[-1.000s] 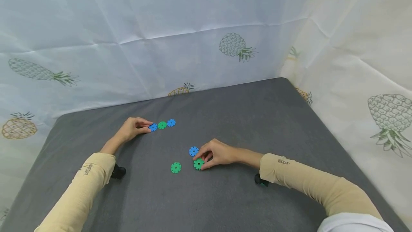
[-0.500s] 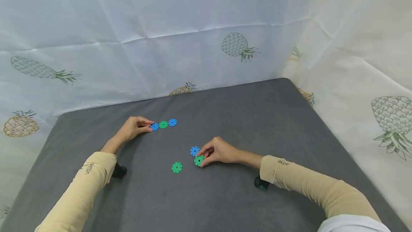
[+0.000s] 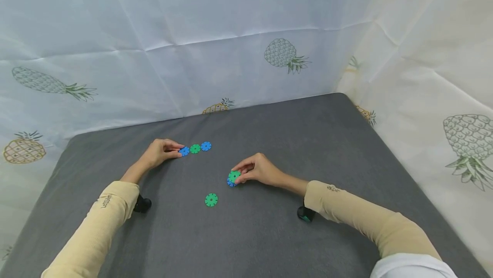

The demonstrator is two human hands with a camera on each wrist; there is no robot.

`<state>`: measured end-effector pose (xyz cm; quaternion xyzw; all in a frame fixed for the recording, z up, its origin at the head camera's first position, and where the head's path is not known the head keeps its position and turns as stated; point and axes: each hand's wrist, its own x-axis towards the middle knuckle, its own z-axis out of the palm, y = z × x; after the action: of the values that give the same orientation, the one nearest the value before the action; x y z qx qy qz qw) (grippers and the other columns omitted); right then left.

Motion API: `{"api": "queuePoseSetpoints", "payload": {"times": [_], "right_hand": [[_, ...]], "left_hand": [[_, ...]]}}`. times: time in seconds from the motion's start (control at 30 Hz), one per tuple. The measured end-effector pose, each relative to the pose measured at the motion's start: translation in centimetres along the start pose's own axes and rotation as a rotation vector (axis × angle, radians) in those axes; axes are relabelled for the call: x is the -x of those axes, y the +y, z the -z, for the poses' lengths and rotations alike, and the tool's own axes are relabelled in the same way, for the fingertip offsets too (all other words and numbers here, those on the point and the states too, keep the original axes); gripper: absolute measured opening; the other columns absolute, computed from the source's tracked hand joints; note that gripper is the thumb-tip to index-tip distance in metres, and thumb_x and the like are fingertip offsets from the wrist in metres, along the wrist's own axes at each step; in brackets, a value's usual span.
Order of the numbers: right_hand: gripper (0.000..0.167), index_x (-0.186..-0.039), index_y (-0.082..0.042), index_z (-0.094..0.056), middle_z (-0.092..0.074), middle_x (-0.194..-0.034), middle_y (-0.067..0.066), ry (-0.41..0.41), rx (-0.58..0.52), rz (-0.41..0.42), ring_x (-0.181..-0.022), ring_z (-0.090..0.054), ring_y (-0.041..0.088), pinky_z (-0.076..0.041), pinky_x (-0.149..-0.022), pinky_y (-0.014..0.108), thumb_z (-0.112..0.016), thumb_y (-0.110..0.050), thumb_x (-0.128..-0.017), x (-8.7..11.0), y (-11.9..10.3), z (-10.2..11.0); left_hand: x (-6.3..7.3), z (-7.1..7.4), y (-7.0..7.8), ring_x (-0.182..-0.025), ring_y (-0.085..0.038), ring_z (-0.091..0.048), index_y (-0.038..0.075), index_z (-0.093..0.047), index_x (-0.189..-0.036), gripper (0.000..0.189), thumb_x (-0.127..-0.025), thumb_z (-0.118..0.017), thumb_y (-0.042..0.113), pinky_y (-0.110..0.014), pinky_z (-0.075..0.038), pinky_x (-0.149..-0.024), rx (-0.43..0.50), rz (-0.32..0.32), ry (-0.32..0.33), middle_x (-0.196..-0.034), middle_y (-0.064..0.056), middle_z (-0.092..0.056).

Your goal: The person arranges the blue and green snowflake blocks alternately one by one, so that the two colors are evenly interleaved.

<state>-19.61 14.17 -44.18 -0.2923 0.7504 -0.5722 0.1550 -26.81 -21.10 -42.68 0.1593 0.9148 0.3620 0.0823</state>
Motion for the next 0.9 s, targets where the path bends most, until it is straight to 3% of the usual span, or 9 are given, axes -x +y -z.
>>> {"api": "queuePoseSetpoints", "payload": {"times": [0.43,0.67,0.9], "right_hand": [[0.029,-0.106,0.01,-0.069,-0.071,-0.078,0.017,0.077,-0.046,0.018,-0.069,-0.069,0.02,-0.057,-0.067,0.037,-0.075,0.001,-0.079,-2.1,0.7,0.4],[0.029,-0.106,0.009,-0.069,-0.07,-0.08,0.017,0.099,-0.044,0.053,-0.07,-0.068,0.031,-0.056,-0.066,0.04,-0.074,0.003,-0.079,-3.2,1.0,0.7],[0.028,-0.106,0.008,-0.07,-0.071,-0.082,0.017,0.131,-0.058,-0.002,-0.073,-0.068,0.033,-0.057,-0.069,0.039,-0.074,0.002,-0.079,-4.4,0.8,1.2]], "left_hand": [[0.0,0.0,0.0,-0.094,-0.031,-0.065,-0.006,-0.07,-0.11,0.026,-0.085,-0.071,0.004,-0.044,-0.052,-0.082,0.004,0.002,0.004,-0.103,-0.021,-0.068],[0.1,0.0,0.1,-0.094,-0.03,-0.065,-0.005,-0.069,-0.111,0.027,-0.086,-0.071,0.004,-0.042,-0.052,-0.082,0.007,0.003,-0.006,-0.103,-0.02,-0.068],[0.0,0.0,0.1,-0.094,-0.031,-0.065,-0.006,-0.07,-0.11,0.026,-0.086,-0.071,0.004,-0.043,-0.052,-0.081,0.015,-0.02,-0.001,-0.103,-0.021,-0.067]]}}
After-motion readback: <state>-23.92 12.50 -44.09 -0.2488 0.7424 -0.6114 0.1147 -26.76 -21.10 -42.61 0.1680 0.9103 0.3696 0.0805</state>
